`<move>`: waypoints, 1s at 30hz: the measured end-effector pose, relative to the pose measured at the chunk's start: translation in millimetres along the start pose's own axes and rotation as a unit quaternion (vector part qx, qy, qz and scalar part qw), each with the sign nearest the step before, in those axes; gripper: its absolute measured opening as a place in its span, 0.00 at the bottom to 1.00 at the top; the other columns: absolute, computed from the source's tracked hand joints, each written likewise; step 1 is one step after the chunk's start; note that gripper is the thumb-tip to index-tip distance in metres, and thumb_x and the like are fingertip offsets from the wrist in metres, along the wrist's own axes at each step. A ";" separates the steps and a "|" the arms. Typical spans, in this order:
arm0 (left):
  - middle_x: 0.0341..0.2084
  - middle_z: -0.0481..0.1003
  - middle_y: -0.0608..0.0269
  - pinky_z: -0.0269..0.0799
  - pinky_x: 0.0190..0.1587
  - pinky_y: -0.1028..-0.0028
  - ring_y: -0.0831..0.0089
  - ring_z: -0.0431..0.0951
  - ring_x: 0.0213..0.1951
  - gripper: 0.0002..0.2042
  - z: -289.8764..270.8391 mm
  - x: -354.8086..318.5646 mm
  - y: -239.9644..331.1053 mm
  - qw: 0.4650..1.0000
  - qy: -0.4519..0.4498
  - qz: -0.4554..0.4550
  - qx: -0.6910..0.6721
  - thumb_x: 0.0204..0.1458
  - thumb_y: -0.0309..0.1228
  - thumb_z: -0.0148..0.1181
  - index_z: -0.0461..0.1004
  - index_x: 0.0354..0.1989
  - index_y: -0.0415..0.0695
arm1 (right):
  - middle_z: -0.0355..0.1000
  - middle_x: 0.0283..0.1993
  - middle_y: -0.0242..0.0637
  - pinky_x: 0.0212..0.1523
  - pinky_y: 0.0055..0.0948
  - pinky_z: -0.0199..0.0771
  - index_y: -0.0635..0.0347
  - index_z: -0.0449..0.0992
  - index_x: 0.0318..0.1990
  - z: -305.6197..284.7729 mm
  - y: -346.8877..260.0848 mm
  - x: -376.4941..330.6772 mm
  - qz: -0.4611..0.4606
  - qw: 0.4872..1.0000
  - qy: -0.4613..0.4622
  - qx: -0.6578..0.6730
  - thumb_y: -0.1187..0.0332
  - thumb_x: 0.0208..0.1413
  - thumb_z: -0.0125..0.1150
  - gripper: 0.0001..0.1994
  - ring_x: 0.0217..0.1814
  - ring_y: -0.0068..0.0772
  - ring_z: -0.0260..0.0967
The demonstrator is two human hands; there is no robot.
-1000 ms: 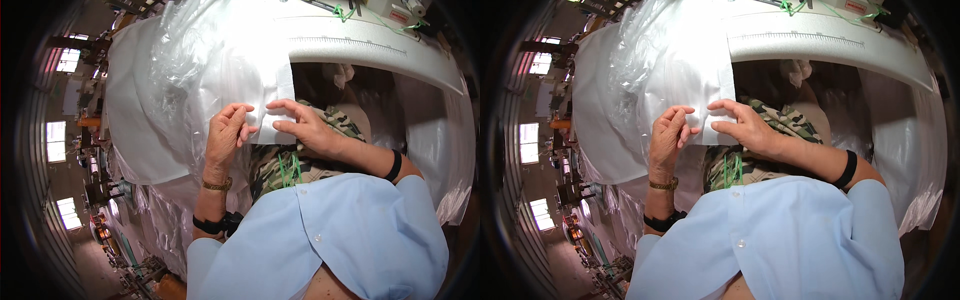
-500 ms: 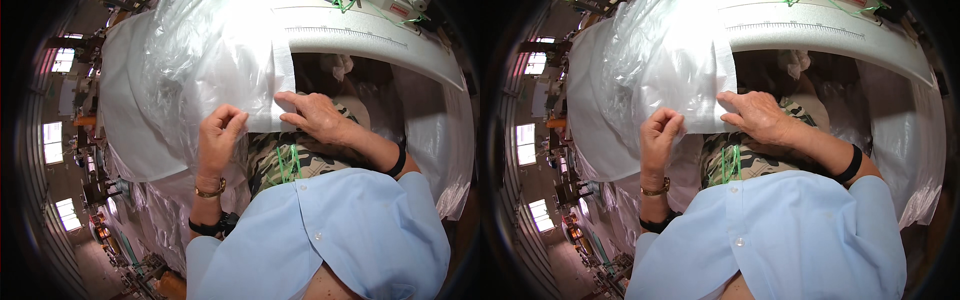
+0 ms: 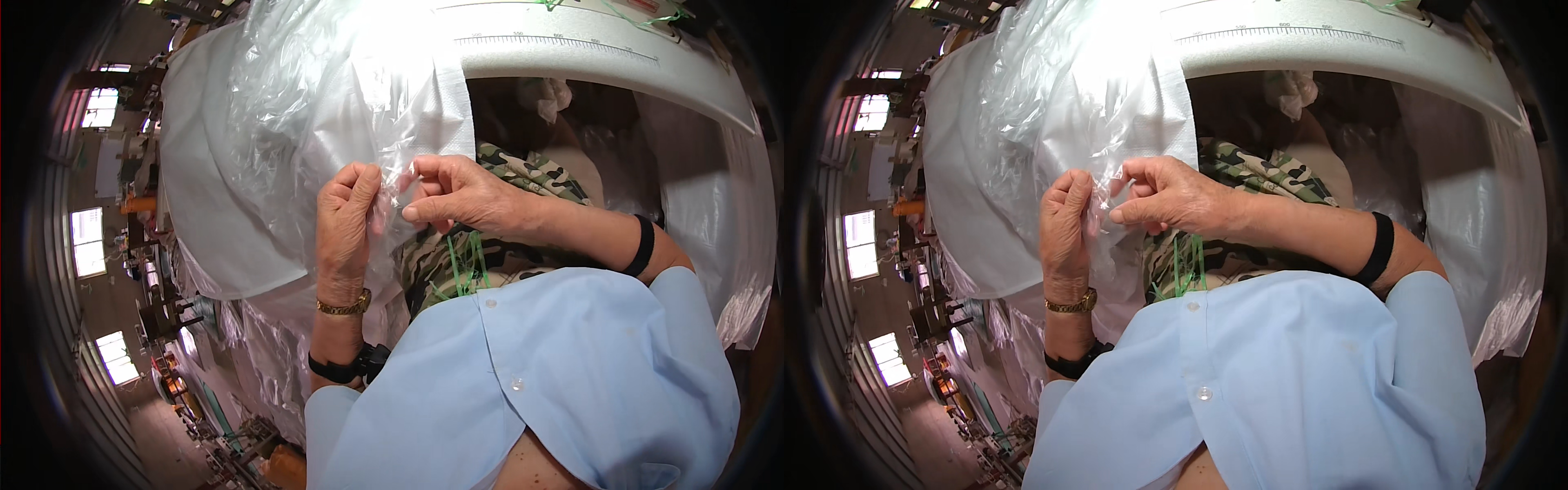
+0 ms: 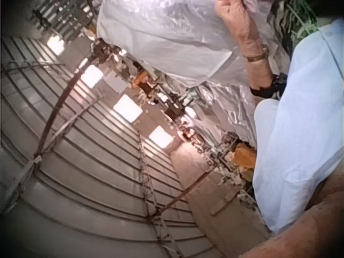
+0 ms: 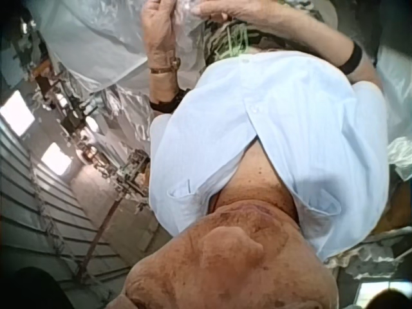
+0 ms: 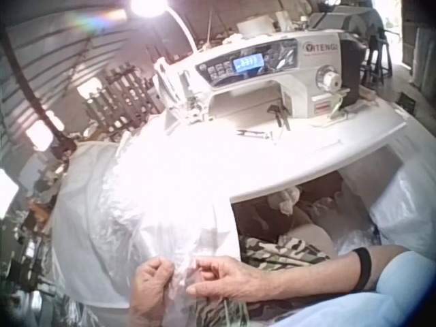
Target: Sewing the edges of large white plastic sheets using an industrial sewing machine.
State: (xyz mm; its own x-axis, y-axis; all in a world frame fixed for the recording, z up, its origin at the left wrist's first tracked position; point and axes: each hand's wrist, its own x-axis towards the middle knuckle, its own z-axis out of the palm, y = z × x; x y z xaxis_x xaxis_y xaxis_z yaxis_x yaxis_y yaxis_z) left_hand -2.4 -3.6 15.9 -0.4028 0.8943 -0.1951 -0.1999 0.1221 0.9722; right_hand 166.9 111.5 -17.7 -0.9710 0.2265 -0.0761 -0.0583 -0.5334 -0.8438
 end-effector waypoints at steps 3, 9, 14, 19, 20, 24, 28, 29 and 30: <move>0.19 0.70 0.76 0.56 0.18 0.85 0.90 0.62 0.17 0.11 -3.2 -0.8 1.8 1.000 -0.010 0.012 0.001 0.66 0.35 0.56 0.73 0.30 0.45 | 0.70 0.29 0.22 0.31 0.17 0.65 0.59 0.76 0.41 -1.2 -1.1 -1.0 0.006 1.000 -0.019 -0.018 0.66 0.62 0.64 0.07 0.31 0.12 0.63; 0.19 0.70 0.77 0.53 0.17 0.86 0.92 0.61 0.17 0.12 -9.6 1.5 1.4 0.999 -0.009 0.023 0.039 0.66 0.35 0.57 0.74 0.31 0.44 | 0.71 0.29 0.22 0.32 0.17 0.65 0.60 0.77 0.36 -0.6 -13.7 -10.9 0.021 1.000 -0.005 -0.014 0.64 0.61 0.64 0.09 0.32 0.13 0.66; 0.18 0.69 0.77 0.53 0.18 0.86 0.91 0.61 0.18 0.14 -5.3 1.3 11.5 0.998 0.020 0.028 0.060 0.64 0.37 0.60 0.73 0.26 0.45 | 0.72 0.35 0.25 0.39 0.20 0.68 0.63 0.78 0.45 -5.9 1.6 -8.2 0.013 0.995 -0.066 -0.077 0.67 0.61 0.65 0.10 0.36 0.15 0.66; 0.24 0.71 0.75 0.54 0.19 0.82 0.90 0.58 0.18 0.09 -2.4 -9.2 16.7 0.929 0.087 0.169 0.317 0.56 0.32 0.69 0.78 0.37 0.39 | 0.72 0.35 0.28 0.41 0.21 0.69 0.68 0.77 0.49 -8.7 3.6 -10.3 -0.048 0.957 -0.046 -0.281 0.68 0.62 0.63 0.13 0.38 0.16 0.68; 0.24 0.71 0.75 0.54 0.19 0.82 0.90 0.58 0.18 0.09 -2.3 -14.2 20.0 0.929 0.086 0.169 0.317 0.56 0.32 0.69 0.78 0.37 0.39 | 0.72 0.35 0.28 0.41 0.21 0.69 0.68 0.77 0.49 -9.7 4.3 -10.4 -0.048 0.957 -0.045 -0.281 0.68 0.62 0.63 0.13 0.38 0.16 0.68; 0.42 0.78 0.65 0.58 0.21 0.83 0.88 0.59 0.19 0.22 7.9 -43.3 44.2 0.884 -0.036 0.211 0.416 0.46 0.26 0.74 0.77 0.51 0.38 | 0.75 0.39 0.32 0.40 0.23 0.75 0.68 0.76 0.48 -5.8 -5.8 -18.9 0.017 0.971 -0.056 -0.233 0.68 0.66 0.56 0.11 0.37 0.18 0.72; 0.50 0.78 0.57 0.60 0.23 0.81 0.85 0.61 0.20 0.27 20.6 -49.2 36.7 0.822 -0.073 0.240 0.511 0.41 0.21 0.74 0.76 0.54 0.39 | 0.77 0.43 0.36 0.40 0.25 0.78 0.66 0.73 0.46 -1.2 -8.3 -25.2 0.004 0.973 -0.055 -0.224 0.71 0.67 0.52 0.08 0.36 0.20 0.73; 0.50 0.78 0.57 0.60 0.23 0.81 0.85 0.61 0.20 0.27 21.7 -48.8 33.2 0.822 -0.073 0.240 0.511 0.41 0.21 0.74 0.76 0.54 0.39 | 0.77 0.43 0.36 0.40 0.25 0.78 0.66 0.73 0.46 -0.1 -9.7 -26.2 0.004 0.973 -0.055 -0.224 0.71 0.67 0.52 0.08 0.36 0.20 0.73; 0.47 0.79 0.58 0.62 0.24 0.80 0.84 0.61 0.21 0.25 21.4 -48.3 28.2 0.840 -0.050 0.221 0.493 0.43 0.20 0.72 0.76 0.53 0.39 | 0.77 0.43 0.36 0.40 0.26 0.78 0.66 0.72 0.45 1.3 -11.5 -27.0 -0.002 0.972 -0.056 -0.228 0.71 0.66 0.52 0.07 0.36 0.21 0.73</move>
State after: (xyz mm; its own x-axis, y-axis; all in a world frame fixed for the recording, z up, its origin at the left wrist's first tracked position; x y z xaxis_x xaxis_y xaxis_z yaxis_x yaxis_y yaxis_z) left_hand 30.5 -34.2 55.6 -0.1555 0.9719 0.1770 0.8058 0.0211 0.5918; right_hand 193.5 110.5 -5.2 -0.9916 0.1242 -0.0358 0.0220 -0.1104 -0.9936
